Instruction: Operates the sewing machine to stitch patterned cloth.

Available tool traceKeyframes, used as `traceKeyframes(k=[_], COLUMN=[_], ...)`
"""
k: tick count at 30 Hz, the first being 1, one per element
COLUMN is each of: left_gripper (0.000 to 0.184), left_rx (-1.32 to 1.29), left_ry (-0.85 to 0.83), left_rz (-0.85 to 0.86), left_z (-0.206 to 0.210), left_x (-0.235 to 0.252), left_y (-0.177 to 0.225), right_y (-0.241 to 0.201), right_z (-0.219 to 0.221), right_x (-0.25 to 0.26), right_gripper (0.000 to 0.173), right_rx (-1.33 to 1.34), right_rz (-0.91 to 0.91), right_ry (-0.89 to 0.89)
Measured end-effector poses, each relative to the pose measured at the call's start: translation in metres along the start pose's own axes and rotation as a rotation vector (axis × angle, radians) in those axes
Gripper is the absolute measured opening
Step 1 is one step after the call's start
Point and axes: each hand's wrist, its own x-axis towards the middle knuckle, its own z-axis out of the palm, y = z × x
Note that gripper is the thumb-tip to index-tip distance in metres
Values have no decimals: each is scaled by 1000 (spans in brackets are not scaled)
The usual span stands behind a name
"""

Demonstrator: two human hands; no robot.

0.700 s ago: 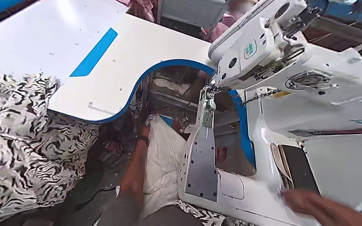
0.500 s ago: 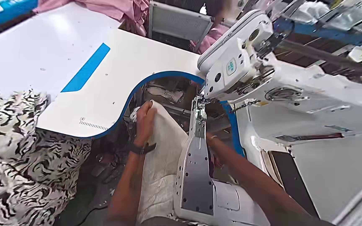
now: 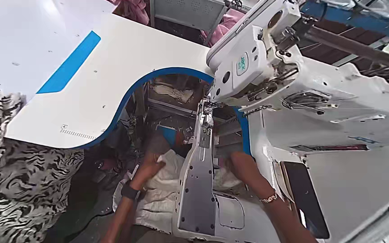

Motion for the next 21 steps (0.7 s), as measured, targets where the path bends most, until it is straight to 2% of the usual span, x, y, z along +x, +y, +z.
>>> traceKeyframes(k=[2,3,4,6,7,8,10,11,12,13,14,15,16,17,18,19,21], left_gripper=[16,20,30,54,59,57,31,21,21,28,39,49,55,58,61,65,65], left_rx=[-72,-162,-232,-305,-305,-270,-38,65,150,218,270,306,333,346,337,318,273], left_ry=[5,-73,-223,-515,-542,-417,122,309,395,446,432,395,360,328,318,333,441], left_rz=[262,361,406,385,385,446,623,675,683,665,607,553,515,490,484,499,634], left_z=[-7,-4,0,13,18,20,25,33,41,50,56,59,60,59,58,58,61], left_x=[1,-10,-26,-43,-40,-31,1,17,27,28,21,12,6,2,4,5,9], left_y=[61,89,109,119,115,111,115,120,125,130,131,126,121,119,121,121,117], right_y=[-29,-42,-52,-54,-48,-45,-48,-47,-45,-35,-19,-1,12,14,6,-6,-27], right_z=[-10,-4,8,28,35,40,42,40,35,22,5,-8,-14,-16,-23,-25,-23], right_x=[-21,-32,-41,-48,-45,-41,-37,-37,-37,-33,-24,-10,4,10,8,0,-12], right_gripper=[45,50,50,36,30,23,19,19,19,25,36,37,30,23,21,21,20], right_rx=[248,308,313,221,162,127,131,160,211,272,379,474,538,568,583,610,664], right_rz=[-178,-327,-489,-761,-860,-910,-934,-897,-791,-614,-413,-246,-141,-114,-144,-202,-359], right_ry=[407,624,815,1006,1052,1090,1124,1112,1082,984,809,619,459,395,420,525,837])
